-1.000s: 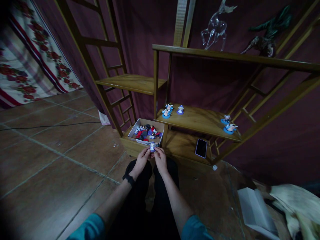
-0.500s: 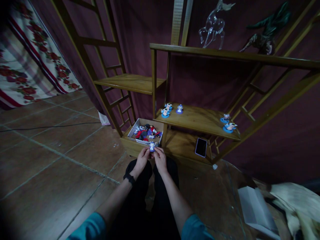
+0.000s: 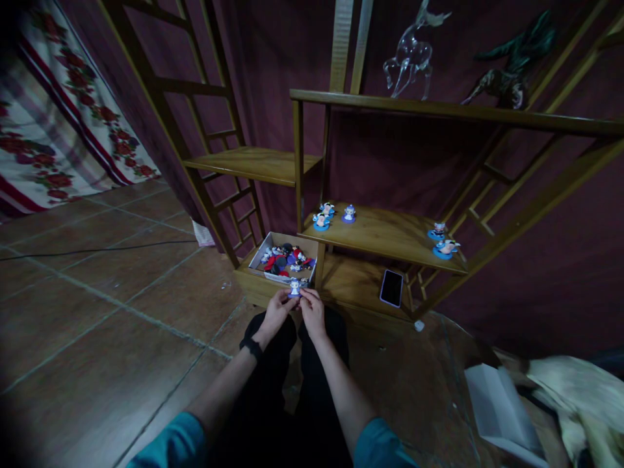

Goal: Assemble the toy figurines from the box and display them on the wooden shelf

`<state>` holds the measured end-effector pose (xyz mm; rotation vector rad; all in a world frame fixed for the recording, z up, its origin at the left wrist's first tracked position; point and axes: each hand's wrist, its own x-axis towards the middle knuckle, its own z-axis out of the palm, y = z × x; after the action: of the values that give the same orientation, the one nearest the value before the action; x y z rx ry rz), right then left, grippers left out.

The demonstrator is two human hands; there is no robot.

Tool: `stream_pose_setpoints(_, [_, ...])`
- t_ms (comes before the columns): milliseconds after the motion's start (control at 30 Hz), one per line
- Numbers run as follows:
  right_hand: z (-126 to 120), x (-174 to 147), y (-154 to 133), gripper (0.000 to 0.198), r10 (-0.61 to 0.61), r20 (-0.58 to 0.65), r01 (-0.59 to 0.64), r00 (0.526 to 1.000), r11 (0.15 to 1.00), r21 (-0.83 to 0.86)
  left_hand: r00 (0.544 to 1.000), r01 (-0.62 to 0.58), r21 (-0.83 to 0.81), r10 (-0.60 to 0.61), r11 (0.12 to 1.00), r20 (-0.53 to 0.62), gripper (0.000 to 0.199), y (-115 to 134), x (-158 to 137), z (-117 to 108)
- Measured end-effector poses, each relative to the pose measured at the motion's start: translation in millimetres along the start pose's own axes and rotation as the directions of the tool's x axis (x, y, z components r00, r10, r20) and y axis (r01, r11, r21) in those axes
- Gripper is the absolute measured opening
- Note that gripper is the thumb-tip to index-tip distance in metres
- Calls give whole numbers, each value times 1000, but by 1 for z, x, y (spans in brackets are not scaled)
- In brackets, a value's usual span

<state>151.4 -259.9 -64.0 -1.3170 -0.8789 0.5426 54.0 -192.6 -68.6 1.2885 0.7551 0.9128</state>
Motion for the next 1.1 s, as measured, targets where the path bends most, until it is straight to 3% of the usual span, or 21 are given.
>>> stream_pose_setpoints(533, [1, 1, 8, 30, 34, -9, -34, 999, 999, -15, 995, -98, 40, 99, 994, -27, 35, 9, -6, 5])
stream_pose_setpoints(733, [2, 1, 8, 31, 56, 17, -57, 998, 998, 31, 987, -153, 109, 157, 982, -28, 32, 7, -6, 4])
stream_pose_setpoints(1100, [9, 3, 1, 25, 30, -10, -30, 1000, 997, -65, 962, -227, 320, 262, 920, -71, 29, 8, -17, 2])
